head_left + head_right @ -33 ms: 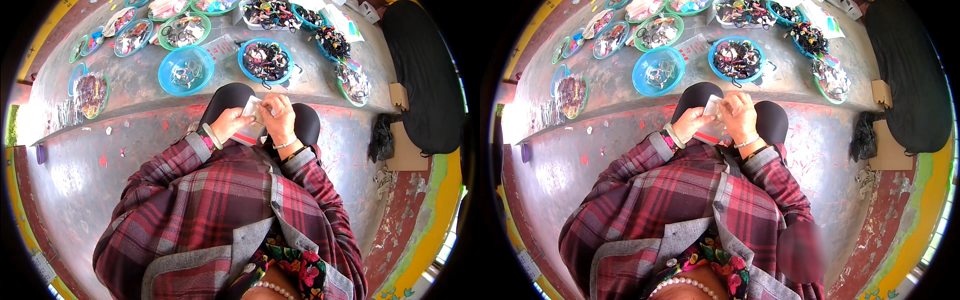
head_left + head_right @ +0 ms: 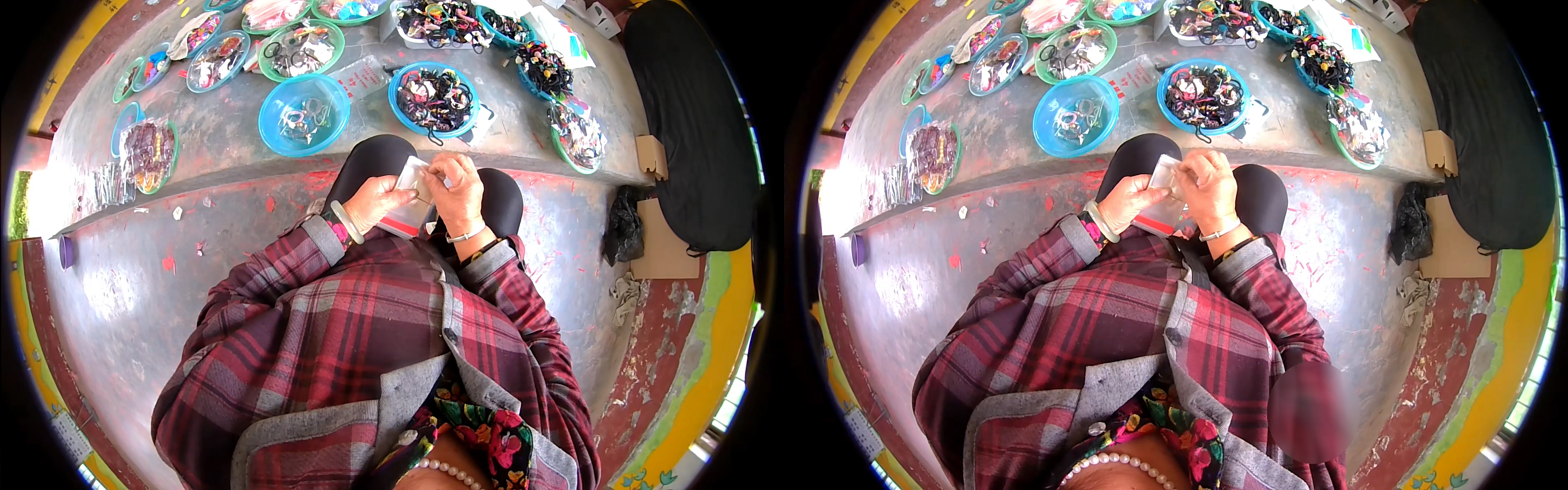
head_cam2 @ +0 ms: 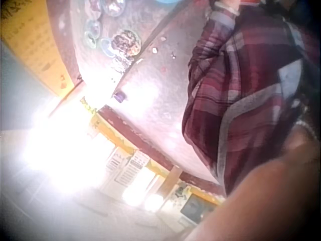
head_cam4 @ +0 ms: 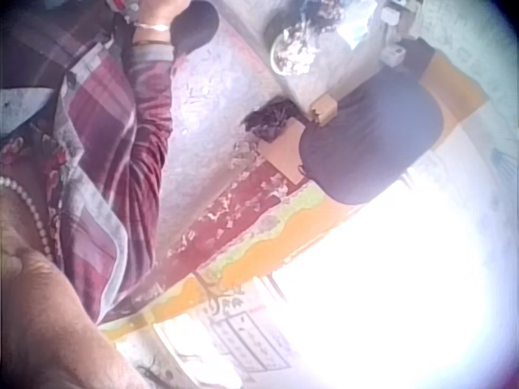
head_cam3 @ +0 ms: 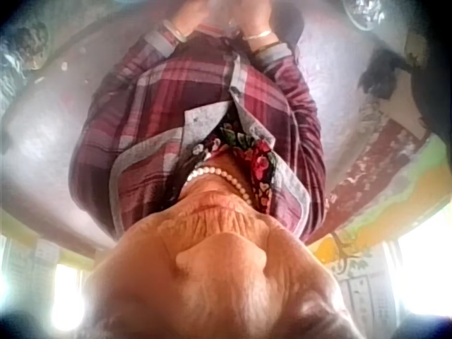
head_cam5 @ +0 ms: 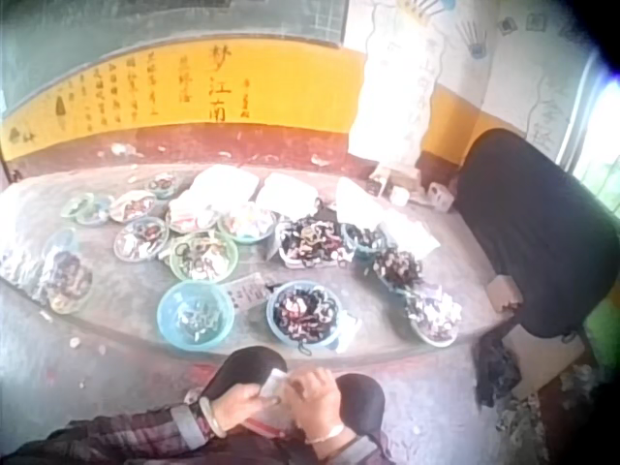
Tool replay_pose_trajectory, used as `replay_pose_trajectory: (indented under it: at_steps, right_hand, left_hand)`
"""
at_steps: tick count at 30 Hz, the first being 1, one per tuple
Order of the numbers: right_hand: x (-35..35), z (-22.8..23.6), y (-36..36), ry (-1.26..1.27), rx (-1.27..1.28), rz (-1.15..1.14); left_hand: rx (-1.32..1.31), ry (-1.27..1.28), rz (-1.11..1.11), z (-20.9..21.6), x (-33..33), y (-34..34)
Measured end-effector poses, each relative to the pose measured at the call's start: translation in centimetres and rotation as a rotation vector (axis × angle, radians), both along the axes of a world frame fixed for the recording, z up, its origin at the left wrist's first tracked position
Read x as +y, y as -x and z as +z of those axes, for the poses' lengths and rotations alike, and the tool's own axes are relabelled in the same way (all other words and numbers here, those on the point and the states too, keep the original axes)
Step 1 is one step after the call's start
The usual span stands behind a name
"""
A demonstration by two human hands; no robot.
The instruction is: The person sits on the floor and assembles hair accessories by hand. They pick up hair ties and small plastic clips from bowls, attach the clips to the ties, and place the finished items into small plastic bags.
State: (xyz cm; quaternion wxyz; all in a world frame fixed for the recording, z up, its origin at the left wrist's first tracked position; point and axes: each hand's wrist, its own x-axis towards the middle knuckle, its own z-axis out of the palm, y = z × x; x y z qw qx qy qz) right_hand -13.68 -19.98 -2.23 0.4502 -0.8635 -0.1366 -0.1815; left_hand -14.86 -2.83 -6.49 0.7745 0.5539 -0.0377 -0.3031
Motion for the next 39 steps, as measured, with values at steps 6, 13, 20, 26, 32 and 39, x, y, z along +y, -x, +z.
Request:
replay_pose_trajectory:
  at_steps: [6,13,20,26,32,39]
  right_hand:
    - [-0.4,-0.1,-0.1,0.116,-0.188,-0.006]
    - [0.0,2.0,0.7,0.561,-0.442,-0.011]
    - [0.1,2.3,1.0,0.602,-0.551,0.06]
    - [0.3,1.9,1.0,0.438,-0.3,0.096]
    - [-0.3,0.5,0.5,0.033,0.187,0.057]
    - [-0.3,0.0,0.3,0.059,0.154,0.02]
  left_hand:
    - [0.014,-0.006,-0.035,0.9,0.0,0.1]
    - [0.276,0.152,0.005,1.9,-0.2,-0.1]
    - [0.379,0.262,0.002,1.5,0.1,-0.1]
    - [0.317,0.244,0.041,1.9,-0.2,0.1]
    - [0.004,-0.033,0.003,1.6,-0.1,0.4]
    - [0.006,0.015,0.03,0.7,-0.3,0.2]
